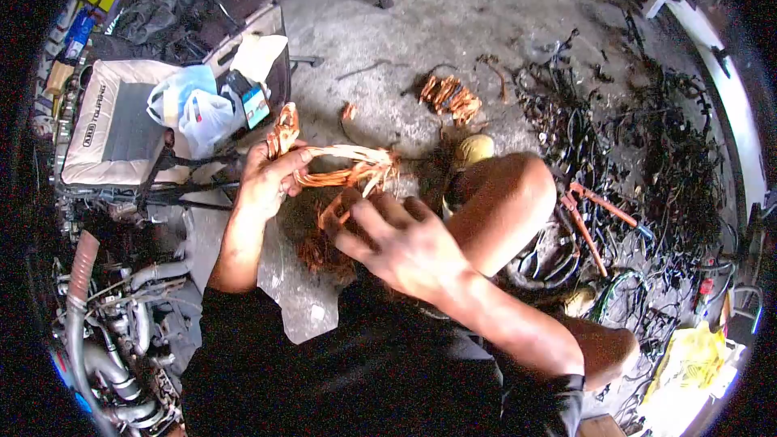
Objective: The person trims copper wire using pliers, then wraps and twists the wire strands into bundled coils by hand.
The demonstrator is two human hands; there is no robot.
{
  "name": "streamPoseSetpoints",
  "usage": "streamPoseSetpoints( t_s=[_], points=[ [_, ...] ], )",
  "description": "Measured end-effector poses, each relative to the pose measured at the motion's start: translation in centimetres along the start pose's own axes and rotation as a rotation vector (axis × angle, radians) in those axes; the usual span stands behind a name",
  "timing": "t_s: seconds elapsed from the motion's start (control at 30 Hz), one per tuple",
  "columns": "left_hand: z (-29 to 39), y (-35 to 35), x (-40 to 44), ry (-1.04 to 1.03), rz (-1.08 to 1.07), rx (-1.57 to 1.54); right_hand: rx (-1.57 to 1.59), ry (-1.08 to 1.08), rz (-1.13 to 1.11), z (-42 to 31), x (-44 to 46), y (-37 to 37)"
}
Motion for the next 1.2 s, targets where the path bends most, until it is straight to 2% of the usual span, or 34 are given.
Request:
streamPoseSetpoints(
  t_s=[0.07,0.17,0.27,0.37,0.43,0.5,0.57,0.6,0.63,0.7,0.73,0.77,0.83,0.9,0.97,1.1,1.2],
  points=[
    [2.6,-1.9,-1.0,-0.035,-0.129,0.000,-0.100,0.025,0.095,1.0,1.5,-1.1],
    [5.4,-4.6,-1.5,-0.114,-0.273,0.026,-0.110,-0.016,0.300,2.7,1.7,1.1],
    [7.5,-8.2,-1.1,-0.183,-0.409,0.091,0.028,-0.176,0.443,3.8,0.6,4.8],
    [10.2,-12.7,-1.6,-0.347,-0.592,0.234,-0.138,-0.393,0.558,4.5,-1.9,6.9],
    [11.3,-15.7,-1.9,-0.444,-0.757,0.161,-0.140,-0.460,0.651,5.0,-3.2,8.9],
    [12.5,-17.9,-2.5,-0.519,-0.727,0.358,-0.056,-0.530,0.799,5.4,-4.4,10.8],
    [13.2,-20.0,-2.4,-0.534,-0.701,0.428,-0.063,-0.588,0.828,5.2,-5.8,13.4],
    [13.7,-21.2,-2.6,-0.560,-0.746,0.403,-0.260,-0.518,0.745,5.6,-7.0,14.3],
    [13.9,-22.4,-3.0,-0.573,-0.764,0.403,-0.193,-0.476,0.741,5.4,-7.9,15.4],
    [14.4,-24.9,-3.7,-0.580,-0.816,0.320,-0.122,-0.449,0.689,4.8,-9.3,16.0],
    [14.1,-26.0,-3.6,-0.544,-0.829,0.344,-0.001,-0.506,0.632,5.0,-9.9,15.7],
    [13.6,-27.4,-4.0,-0.557,-0.888,0.235,0.107,-0.636,0.610,4.8,-10.5,15.6],
    [13.2,-29.4,-4.9,-0.428,-0.929,0.229,0.313,-0.839,0.625,4.5,-11.6,15.6],
    [12.1,-31.5,-4.3,-0.417,-0.946,0.202,0.274,-0.792,0.656,5.7,-14.1,14.4],
    [11.6,-33.1,-3.7,-0.375,-0.934,0.265,0.525,-0.730,0.741,6.4,-16.1,13.6],
    [10.8,-35.5,-2.4,-0.226,-1.067,0.348,0.492,-0.781,0.809,8.3,-19.6,11.3],
    [7.7,-37.6,-1.4,-0.186,-1.075,0.248,0.427,-0.861,0.866,9.1,-21.1,10.4]
  ],
)
Point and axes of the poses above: each hand's wrist, its own x-axis towards the middle knuckle, its own y-axis out of the back of the hand, z = x × y, the point moved 1 cm from there along x, towards the middle knuckle, and after that the axes turned 9 degrees about y, right-handed, at the moved point
